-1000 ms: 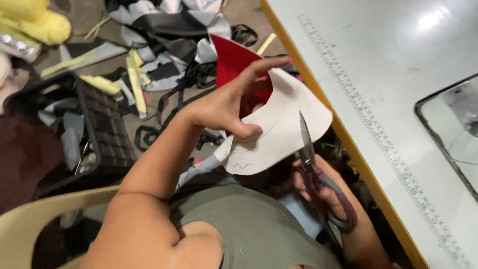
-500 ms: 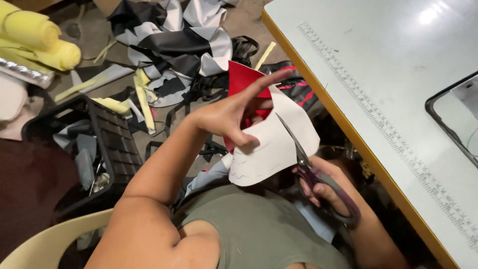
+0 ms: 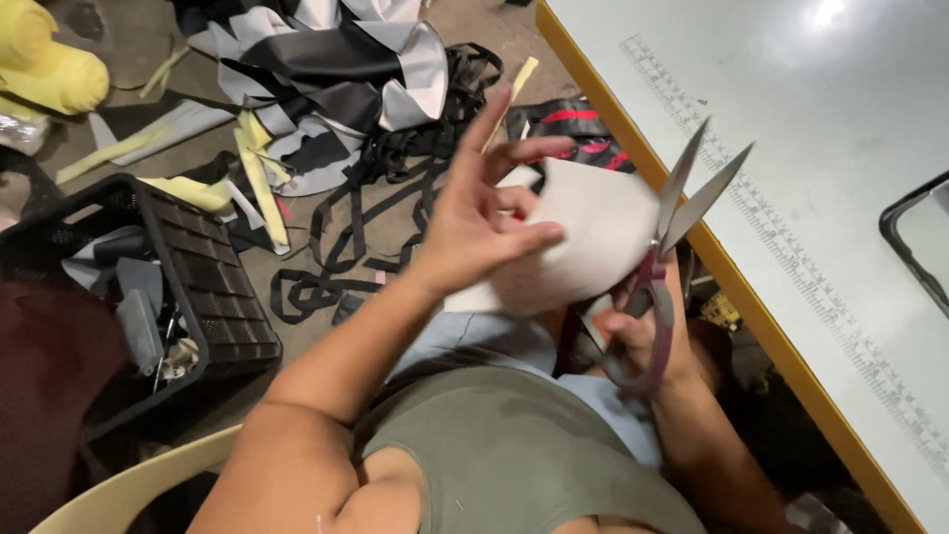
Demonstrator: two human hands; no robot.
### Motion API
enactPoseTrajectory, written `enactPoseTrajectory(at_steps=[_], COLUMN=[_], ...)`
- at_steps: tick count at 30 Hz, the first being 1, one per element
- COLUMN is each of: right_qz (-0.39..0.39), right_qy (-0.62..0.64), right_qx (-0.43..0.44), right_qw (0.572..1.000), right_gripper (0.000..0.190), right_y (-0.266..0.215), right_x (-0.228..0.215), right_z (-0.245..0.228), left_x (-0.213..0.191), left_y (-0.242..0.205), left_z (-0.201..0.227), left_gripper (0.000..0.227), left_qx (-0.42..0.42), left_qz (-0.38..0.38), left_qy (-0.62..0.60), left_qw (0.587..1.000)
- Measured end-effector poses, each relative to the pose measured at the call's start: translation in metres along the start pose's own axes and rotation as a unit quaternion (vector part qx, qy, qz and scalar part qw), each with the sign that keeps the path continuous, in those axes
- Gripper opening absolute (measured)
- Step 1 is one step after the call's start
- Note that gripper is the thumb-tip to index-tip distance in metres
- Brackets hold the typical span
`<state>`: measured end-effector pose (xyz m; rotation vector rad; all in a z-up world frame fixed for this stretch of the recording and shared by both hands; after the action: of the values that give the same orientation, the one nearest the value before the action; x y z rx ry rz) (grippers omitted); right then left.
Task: Tracing a template onto fabric with a pen and then cutting the shape out with scissors.
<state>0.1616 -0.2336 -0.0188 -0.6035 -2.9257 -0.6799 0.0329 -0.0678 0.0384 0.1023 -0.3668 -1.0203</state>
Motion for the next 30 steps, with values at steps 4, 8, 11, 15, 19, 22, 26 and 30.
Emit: enactPoseTrajectory(at_steps=[4, 8, 11, 15, 19, 22, 26, 30], right_qz=[0.123, 0.175, 0.337, 0.370, 0.370, 0.362, 0.324, 0.278], right_qy=[-0.093, -0.277, -0.344, -0.378, -0.431, -0.457, -0.492, 0.000], right_qx=[0.019, -0.106, -0.174, -0.165, -0.125, -0.093, -0.070, 0.001], right_qw=[0.988, 0.939, 0.859, 0.832, 0.813, 0.807, 0.805, 0.961], right_gripper=[0.066, 0.040, 0.045, 0.032, 0.007, 0.023, 0.055, 0.049], right_y=[0.015, 0.016, 0.027, 0.017, 0.009, 0.008, 0.028, -0.131], right_x=[-0.005, -0.057, -0.080, -0.074, -0.059, -0.049, -0.052, -0.078], right_z=[-0.025, -0.062, -0.124, -0.158, -0.179, -0.185, -0.185, -0.079], left_x=[0.014, 0.016, 0.030, 0.049, 0.064, 0.075, 0.093, 0.100], left_y=[0.008, 0.005, -0.011, -0.055, -0.033, 0.013, 0.051, 0.036], left_z=[-0.013, -0.053, -0.070, -0.164, -0.163, -0.149, -0.131, -0.131], left_gripper=[0.103, 0.103, 0.065, 0.071, 0.081, 0.078, 0.074, 0.062], left_qx=[0.021, -0.053, 0.060, -0.155, -0.064, -0.004, -0.104, -0.161], left_qz=[-0.030, -0.193, -0.233, -0.232, -0.174, -0.122, -0.162, -0.186], left_qy=[-0.110, -0.080, 0.208, -0.014, -0.044, -0.001, 0.145, 0.153], left_qw=[0.993, 0.977, 0.948, 0.960, 0.982, 0.993, 0.971, 0.957])
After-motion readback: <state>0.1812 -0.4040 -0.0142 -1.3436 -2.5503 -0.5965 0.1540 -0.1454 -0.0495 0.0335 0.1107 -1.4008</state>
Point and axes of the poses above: each hand's wrist, its own y-axis towards the middle knuckle, its own x-axis out of the palm, z = x × y, the point moved 6 cm from there along y, towards the middle knuckle, and after that the axes turned 8 degrees about -x, right-handed, at the moved point
